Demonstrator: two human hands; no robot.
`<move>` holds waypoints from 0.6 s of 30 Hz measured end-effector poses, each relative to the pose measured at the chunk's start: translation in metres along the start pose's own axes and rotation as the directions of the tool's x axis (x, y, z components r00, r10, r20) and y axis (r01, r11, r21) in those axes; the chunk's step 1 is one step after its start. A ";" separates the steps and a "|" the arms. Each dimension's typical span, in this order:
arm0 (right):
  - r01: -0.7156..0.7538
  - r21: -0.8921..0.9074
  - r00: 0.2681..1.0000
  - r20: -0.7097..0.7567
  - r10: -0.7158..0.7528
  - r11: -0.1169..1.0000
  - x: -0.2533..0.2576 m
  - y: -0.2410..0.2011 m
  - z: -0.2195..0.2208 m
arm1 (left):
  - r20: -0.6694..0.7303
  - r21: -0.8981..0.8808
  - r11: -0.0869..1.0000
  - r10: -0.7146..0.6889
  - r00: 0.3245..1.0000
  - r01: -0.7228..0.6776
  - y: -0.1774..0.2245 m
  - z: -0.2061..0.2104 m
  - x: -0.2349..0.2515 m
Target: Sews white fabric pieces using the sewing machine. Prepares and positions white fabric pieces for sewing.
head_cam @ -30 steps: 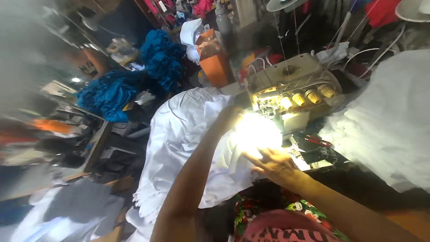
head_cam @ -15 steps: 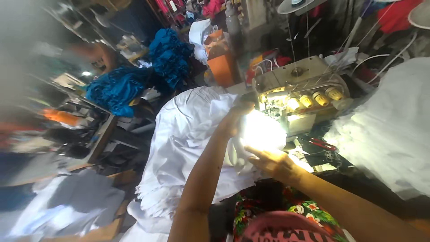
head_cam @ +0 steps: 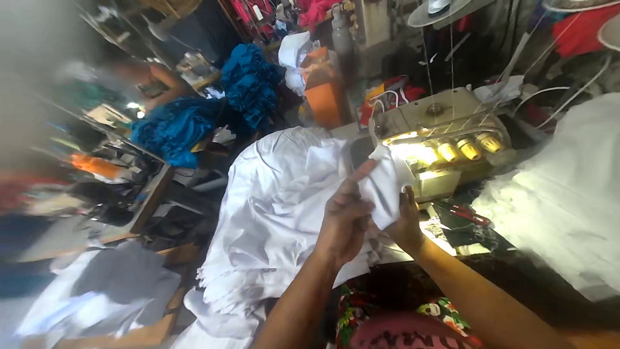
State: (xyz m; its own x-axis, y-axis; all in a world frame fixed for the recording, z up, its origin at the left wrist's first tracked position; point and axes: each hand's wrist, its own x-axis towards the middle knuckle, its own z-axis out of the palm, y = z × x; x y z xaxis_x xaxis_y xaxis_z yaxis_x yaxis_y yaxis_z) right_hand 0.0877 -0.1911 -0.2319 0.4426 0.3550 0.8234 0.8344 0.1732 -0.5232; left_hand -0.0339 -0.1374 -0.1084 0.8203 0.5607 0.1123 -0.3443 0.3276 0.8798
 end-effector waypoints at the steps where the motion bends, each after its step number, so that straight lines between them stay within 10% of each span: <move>1: -0.052 0.079 0.999 0.000 0.052 0.996 0.005 -0.003 -0.002 | 0.007 0.159 0.986 0.042 0.999 -0.042 0.001 -0.003 0.000; 4: -0.161 0.238 0.984 0.115 0.137 0.958 0.024 -0.005 -0.019 | 0.189 0.860 0.426 0.248 0.950 -0.282 0.010 -0.031 0.009; 6: -0.286 0.247 0.922 0.334 0.196 0.926 0.037 0.001 -0.036 | 0.343 0.935 -0.023 0.313 0.886 -0.354 0.018 -0.049 0.027; 8: -0.402 0.179 0.784 0.574 0.236 0.898 0.052 0.010 -0.050 | 0.472 0.881 -0.192 0.273 0.838 -0.433 0.028 -0.063 0.046; 14: -0.708 0.045 0.177 0.978 0.115 0.705 0.092 0.007 -0.062 | 0.573 0.795 0.276 -0.047 0.818 -0.541 0.061 -0.025 0.067; 16: -0.676 0.078 0.233 0.966 0.112 0.733 0.087 0.004 -0.062 | 0.603 0.775 0.359 -0.172 0.779 -0.520 0.057 -0.009 0.068; 18: -0.425 0.184 0.623 0.770 0.139 0.886 0.071 -0.002 -0.068 | 0.657 0.753 0.271 -0.243 0.714 -0.600 0.051 -0.002 0.074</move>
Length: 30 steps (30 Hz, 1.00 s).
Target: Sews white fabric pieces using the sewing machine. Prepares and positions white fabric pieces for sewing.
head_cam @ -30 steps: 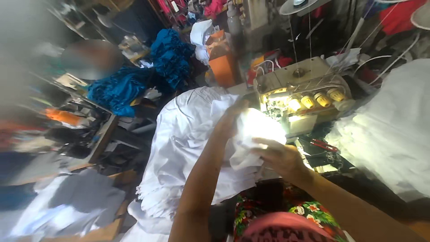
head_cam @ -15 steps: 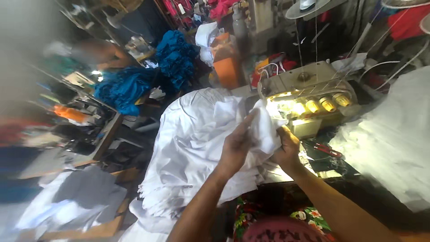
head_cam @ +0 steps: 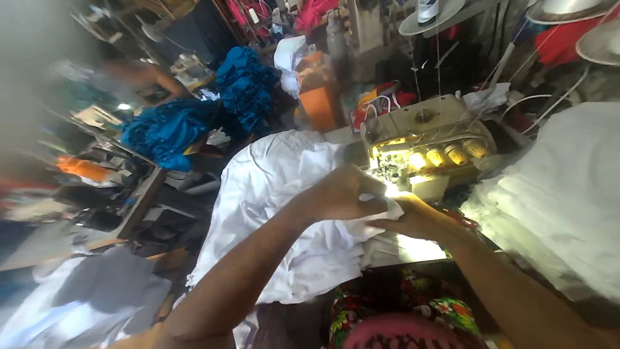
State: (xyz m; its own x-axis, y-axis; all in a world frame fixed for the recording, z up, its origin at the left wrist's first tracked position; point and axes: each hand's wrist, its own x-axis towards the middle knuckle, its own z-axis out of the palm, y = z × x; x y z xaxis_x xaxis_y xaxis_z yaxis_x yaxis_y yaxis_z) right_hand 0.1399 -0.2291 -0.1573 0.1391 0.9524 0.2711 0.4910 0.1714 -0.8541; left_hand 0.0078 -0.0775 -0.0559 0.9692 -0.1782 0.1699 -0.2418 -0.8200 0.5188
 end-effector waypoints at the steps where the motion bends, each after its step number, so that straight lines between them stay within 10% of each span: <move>1: 0.075 -0.127 0.969 -0.223 -0.103 0.989 -0.007 0.000 0.005 | 0.007 0.095 0.995 0.034 0.999 -0.035 -0.002 0.000 0.003; 5: 0.004 -0.513 0.743 -0.573 -0.346 0.858 -0.032 0.000 0.011 | -0.016 0.304 0.949 0.087 0.996 -0.078 -0.004 -0.005 0.014; 12: 0.131 0.001 0.866 -0.487 -0.113 0.991 -0.060 -0.009 0.003 | -0.028 -0.019 0.991 0.129 0.991 -0.129 0.008 0.002 0.033; 18: -0.002 -0.368 0.704 -0.661 -0.259 0.930 -0.050 -0.006 0.012 | 0.059 0.211 0.932 0.288 0.956 -0.294 0.030 0.007 0.046; 24: 0.136 0.392 0.929 -0.369 0.021 0.910 -0.062 -0.004 -0.013 | 0.049 0.314 0.917 0.243 0.969 -0.246 0.021 -0.010 0.044; 30: 0.183 0.109 0.983 -0.038 -0.180 0.977 -0.082 -0.012 -0.045 | -0.056 -0.055 0.974 0.218 0.974 -0.221 0.037 0.029 0.047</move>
State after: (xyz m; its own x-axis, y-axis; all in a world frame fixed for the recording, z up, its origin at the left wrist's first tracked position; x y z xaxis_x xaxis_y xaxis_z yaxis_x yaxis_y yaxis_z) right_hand 0.1608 -0.3207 -0.1494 0.0813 0.8957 0.4372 0.4111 0.3695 -0.8334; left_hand 0.0456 -0.1323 -0.0528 0.8889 -0.3217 0.3260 -0.4523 -0.7288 0.5140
